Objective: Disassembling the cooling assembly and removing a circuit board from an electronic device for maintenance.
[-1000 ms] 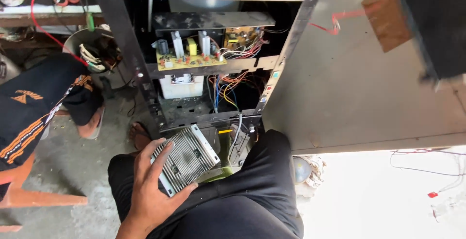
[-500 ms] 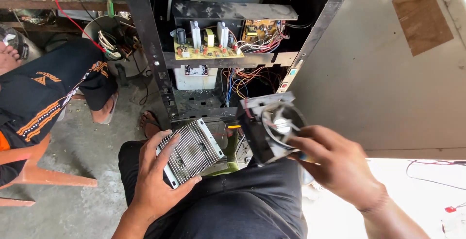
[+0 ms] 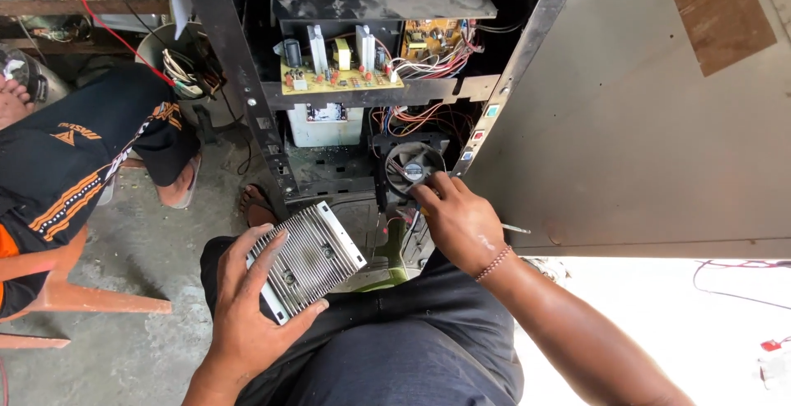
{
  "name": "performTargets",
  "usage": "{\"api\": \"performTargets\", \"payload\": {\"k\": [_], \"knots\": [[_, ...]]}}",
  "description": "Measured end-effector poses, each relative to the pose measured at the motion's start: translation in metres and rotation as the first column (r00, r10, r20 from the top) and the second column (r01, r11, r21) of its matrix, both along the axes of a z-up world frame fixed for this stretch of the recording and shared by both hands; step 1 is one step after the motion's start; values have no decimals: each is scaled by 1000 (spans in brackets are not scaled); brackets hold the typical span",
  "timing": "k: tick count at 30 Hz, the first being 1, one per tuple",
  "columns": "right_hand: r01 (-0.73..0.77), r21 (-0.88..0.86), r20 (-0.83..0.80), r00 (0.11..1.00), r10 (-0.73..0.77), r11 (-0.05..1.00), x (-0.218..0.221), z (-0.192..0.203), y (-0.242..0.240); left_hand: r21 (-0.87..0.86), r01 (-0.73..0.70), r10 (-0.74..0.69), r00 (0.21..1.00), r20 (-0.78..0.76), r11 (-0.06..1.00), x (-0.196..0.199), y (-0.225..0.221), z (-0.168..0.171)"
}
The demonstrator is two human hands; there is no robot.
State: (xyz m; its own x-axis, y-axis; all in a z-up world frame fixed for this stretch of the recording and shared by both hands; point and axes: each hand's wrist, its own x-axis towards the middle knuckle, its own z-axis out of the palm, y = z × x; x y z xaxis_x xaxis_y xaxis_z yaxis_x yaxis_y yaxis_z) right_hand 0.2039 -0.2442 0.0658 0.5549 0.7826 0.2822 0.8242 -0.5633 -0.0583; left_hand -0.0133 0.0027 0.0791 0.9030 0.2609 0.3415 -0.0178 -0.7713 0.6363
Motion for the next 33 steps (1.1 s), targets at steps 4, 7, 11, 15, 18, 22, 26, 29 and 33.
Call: {"api": "performTargets", "payload": {"k": [4, 7, 11, 15, 18, 22, 26, 29, 33], "knots": [[52, -70, 28, 998, -51, 996, 13, -18, -3, -3, -6, 6, 1000, 10, 1000, 0, 0, 0], [95, -106, -17, 995, -97, 990, 19, -21, -4, -8, -6, 6, 1000, 25, 1000, 0, -1, 1], [119, -145, -56, 990, -128, 982, 18, -16, -5, -7, 10, -9, 999, 32, 1000, 1, -3, 0], [140, -129, 2, 990, -141, 982, 9, -16, -6, -13, 5, -5, 1000, 22, 1000, 2, -3, 1], [171, -130, -29, 984, -177, 977, 10, -22, -5, -11, 9, -9, 1000, 23, 1000, 3, -3, -1], [189, -113, -8, 981, -191, 975, 9, -20, -2, -24, 11, -11, 1000, 2, 1000, 4, -3, 1], [154, -121, -37, 986, -160, 981, 5, -10, 0, -18, 12, -12, 1000, 19, 1000, 3, -3, 2], [104, -94, -65, 992, -110, 990, 1, -5, -1, -16, 11, -10, 1000, 23, 1000, 3, -2, 0], [44, -73, -59, 997, -49, 996, -8, 3, 1, -9, 11, -11, 1000, 29, 1000, 1, -1, -1]]}}
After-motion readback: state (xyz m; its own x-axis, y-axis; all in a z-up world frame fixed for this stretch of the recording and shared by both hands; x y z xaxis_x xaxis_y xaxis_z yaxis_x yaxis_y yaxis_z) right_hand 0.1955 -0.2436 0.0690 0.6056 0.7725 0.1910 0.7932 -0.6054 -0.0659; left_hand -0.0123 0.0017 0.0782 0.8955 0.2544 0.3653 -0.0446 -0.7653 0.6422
